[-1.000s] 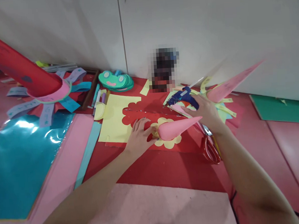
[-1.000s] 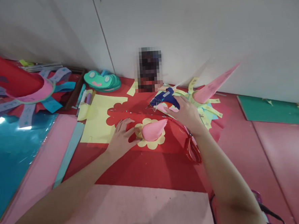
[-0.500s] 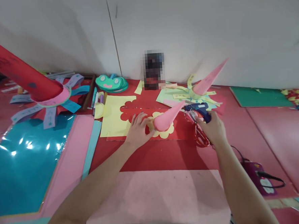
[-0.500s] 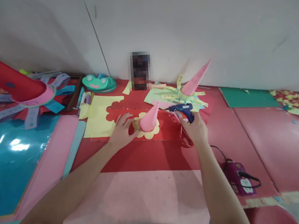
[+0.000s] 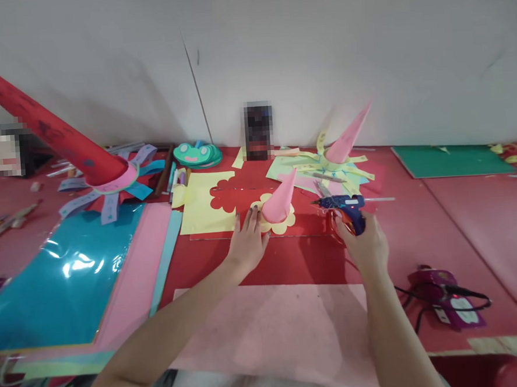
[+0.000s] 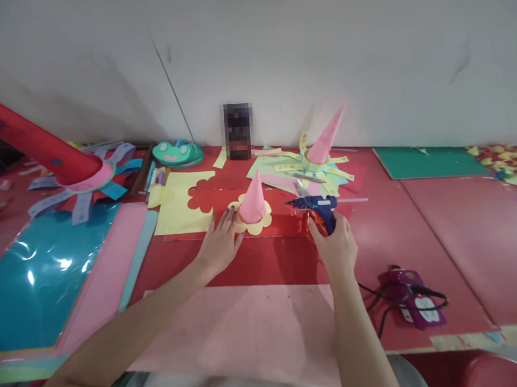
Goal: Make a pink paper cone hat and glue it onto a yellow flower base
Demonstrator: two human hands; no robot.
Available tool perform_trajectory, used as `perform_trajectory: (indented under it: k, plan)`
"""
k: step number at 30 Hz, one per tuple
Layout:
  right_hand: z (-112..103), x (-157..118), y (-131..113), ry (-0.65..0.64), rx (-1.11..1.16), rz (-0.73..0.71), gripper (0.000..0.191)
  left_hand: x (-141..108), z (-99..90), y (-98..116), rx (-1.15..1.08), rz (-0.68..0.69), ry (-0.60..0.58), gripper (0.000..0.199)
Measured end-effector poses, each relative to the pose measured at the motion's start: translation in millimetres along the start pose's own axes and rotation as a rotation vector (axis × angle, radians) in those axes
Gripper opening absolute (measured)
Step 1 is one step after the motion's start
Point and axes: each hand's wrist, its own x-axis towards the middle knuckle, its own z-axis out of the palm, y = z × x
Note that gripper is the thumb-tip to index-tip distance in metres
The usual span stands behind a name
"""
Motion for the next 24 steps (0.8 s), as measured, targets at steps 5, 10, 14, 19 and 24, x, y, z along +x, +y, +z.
perform_trajectory:
  k: [5,10,14,19,24]
  plan:
    - [1.9,-2.1,-1.6,-0.08,0.002,0.059,0.064,-1.5,0.6,-3.8,0.012,-0.018,0.013,0.057]
    - [5.4,8.5,7.6,-0.099,-0.019,0.101,0.064,-3.5,-5.5,-12.9,0.033,0.035,0.058,0.054]
    - [13.9,21.7,25.2,-0.107,-0.105,-0.055,0.058,-0.7,-7.8,-27.4,0.021,-0.003,0.059,0.048]
    - [10.8,15.0,19.4,0.049,-0.239,-0.213,0.054,12.7,-8.4,-41.7,-0.088,-0.071,0.119,0.037]
    - [23.7,-32.2,-28.7,0.087,-0.008,-0.599,0.026,39.0,-5.2,-45.1,-0.293,-0.273,0.214,0.012]
